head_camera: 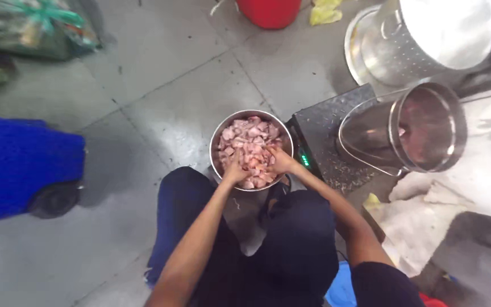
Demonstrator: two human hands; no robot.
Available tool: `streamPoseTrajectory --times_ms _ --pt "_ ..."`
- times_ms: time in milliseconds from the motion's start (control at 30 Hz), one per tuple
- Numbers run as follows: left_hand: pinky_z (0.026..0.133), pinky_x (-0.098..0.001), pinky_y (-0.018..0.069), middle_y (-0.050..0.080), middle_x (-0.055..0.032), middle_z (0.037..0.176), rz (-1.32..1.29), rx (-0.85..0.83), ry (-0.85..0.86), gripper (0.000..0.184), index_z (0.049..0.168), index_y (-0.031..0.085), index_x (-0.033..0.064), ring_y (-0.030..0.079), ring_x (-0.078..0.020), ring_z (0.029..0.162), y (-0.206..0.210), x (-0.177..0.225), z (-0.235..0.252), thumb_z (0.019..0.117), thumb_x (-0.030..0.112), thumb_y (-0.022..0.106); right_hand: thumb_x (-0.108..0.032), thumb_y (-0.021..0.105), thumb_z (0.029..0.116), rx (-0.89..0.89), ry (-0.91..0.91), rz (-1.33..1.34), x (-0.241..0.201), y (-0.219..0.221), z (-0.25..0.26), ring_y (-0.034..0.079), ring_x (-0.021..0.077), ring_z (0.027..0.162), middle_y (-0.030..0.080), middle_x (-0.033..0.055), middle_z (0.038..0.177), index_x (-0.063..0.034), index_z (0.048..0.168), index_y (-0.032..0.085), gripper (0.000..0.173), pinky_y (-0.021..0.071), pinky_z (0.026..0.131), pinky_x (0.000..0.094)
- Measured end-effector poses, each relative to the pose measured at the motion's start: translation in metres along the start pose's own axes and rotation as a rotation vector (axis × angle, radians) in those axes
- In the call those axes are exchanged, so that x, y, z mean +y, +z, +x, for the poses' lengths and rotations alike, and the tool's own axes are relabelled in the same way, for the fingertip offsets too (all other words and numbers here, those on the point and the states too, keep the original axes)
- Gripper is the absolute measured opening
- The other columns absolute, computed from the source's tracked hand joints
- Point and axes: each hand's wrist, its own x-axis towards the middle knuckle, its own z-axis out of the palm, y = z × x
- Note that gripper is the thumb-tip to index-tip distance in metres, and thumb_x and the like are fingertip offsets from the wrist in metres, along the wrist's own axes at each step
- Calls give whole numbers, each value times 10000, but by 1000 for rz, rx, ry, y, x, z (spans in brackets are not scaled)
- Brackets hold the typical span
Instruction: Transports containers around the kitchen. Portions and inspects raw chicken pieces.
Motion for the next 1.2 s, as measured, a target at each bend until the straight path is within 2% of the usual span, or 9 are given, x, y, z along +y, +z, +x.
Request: streamPoseTrajectory --times_ms 67,133,300,533,700,800,867,1000,1200 --pt "1098 -604 441 130 -345 1647 25 -71 -89 1392 1660 -58 206 379 -507 1435 -4 8 4 698 246 948 -426 944 676 -24 141 -92 5 17 37 408 526 1406 201 320 1641 -286 1645 239 1206 458 1058 661" --pt "1076 -605 460 80 -371 1638 27 -116 -160 1449 1653 -83 192 391 -518 1416 -3 7 13 659 275 969 -453 954 655 -87 239 -77 7 14 56 471 537 1342 164 346 1636 -313 1649 193 1260 485 1005 670" --pt "943 -550 560 187 -325 1630 -212 -130 -117 1483 1649 -97 256 547 -440 1284 11 -9 35 631 207 981 -425 892 765 -114 213 173 13 14 67 493 463 1358 375 295 1572 -221 1635 267 1090 449 1063 647" --pt "1004 -489 557 389 -242 1555 -398 -137 97 1557 1635 -103 202 575 -318 1295 21 -18 41 529 96 989 -453 801 873 -42 112 481 5 40 66 498 307 1404 482 194 1545 -108 1591 361 910 418 1158 519" --pt "892 -447 602 578 -226 1353 -385 -133 38 1416 1632 11 123 678 -270 1093 27 -15 33 586 102 965 -385 773 907 -34 109 565 -6 49 58 596 286 1273 581 209 1419 -58 1481 509 711 496 1072 483" --pt "895 -428 606 569 -221 1369 -404 -111 70 1454 1636 -30 117 677 -257 1099 28 -13 26 566 70 953 -394 767 905 4 101 532 -10 50 53 641 289 1168 644 204 1295 -55 1376 594 606 521 1016 503" --pt "885 -400 614 621 -187 1281 -425 -103 155 1402 1619 41 87 694 -220 1057 28 -11 22 554 47 952 -409 767 901 38 119 547 -8 52 51 667 293 1076 673 200 1206 -44 1315 626 570 544 954 514" --pt "918 -355 601 701 -115 1157 -343 -105 282 877 1386 493 -9 702 -143 1022 23 -4 14 633 80 935 -290 722 956 97 64 730 -10 54 42 672 208 934 688 182 1096 10 1277 629 449 573 858 398" --pt "850 -288 597 721 -61 1007 -326 19 300 565 1175 631 -21 695 -68 903 20 0 10 686 86 892 -238 775 914 166 -44 699 -30 41 40 661 245 1029 659 209 1201 14 1261 644 448 562 902 425"
